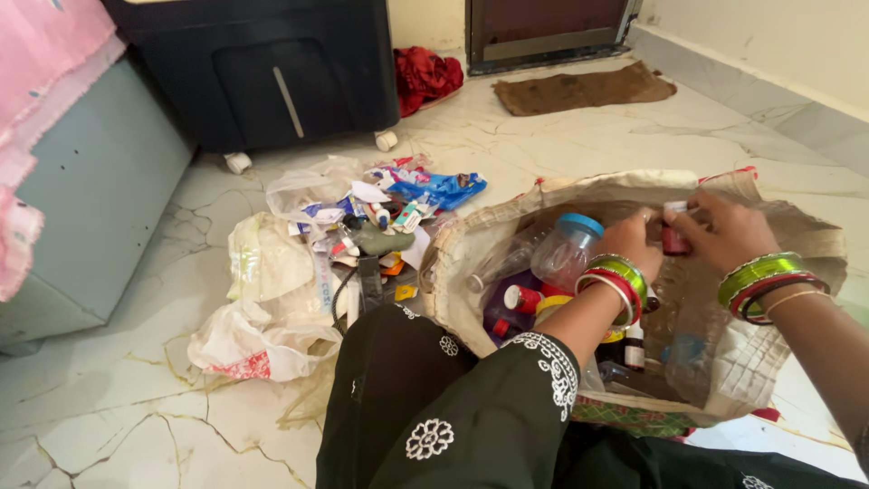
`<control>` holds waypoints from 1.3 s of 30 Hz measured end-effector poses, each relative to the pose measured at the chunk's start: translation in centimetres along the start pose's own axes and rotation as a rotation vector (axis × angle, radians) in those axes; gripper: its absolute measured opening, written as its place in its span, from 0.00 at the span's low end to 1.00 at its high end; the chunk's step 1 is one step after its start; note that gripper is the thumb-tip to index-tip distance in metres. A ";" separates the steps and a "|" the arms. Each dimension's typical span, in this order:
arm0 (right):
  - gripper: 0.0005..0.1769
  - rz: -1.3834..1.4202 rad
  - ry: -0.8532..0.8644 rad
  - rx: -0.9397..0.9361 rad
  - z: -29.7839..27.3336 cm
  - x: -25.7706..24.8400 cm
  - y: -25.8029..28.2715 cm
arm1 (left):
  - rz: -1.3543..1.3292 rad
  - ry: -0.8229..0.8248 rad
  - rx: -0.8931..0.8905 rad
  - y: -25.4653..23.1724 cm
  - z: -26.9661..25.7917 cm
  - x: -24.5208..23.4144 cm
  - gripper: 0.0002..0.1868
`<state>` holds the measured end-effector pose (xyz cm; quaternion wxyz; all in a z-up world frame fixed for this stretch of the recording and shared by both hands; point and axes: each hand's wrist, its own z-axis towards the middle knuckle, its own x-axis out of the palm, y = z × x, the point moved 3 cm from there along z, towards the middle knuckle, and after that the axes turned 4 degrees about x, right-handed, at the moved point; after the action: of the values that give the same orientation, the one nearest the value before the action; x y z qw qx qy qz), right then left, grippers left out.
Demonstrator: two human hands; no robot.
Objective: The person sits on the floor and sorts various plastic bottles and containers from a pile into a large woven bag. They handle clear, green, and small bottles one by one, placing them into the bag.
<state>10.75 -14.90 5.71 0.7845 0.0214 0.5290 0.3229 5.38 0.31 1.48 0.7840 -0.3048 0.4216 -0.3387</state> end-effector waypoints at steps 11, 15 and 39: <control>0.31 -0.249 0.172 0.023 -2.2 6.7 -2.0 | 0.126 0.089 0.008 5.1 -4.3 1.5 0.29; 0.28 -0.309 0.240 0.068 -2.5 7.6 -2.7 | 0.095 0.090 -0.002 6.5 -4.7 1.9 0.29; 0.28 -0.146 0.173 0.200 -2.9 1.0 -0.3 | 0.019 -0.042 0.148 5.4 -4.4 0.7 0.24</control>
<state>8.64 -15.48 3.46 0.7516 0.0330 0.6241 0.2112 3.33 2.05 -5.01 0.8163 -0.2491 0.3816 -0.3550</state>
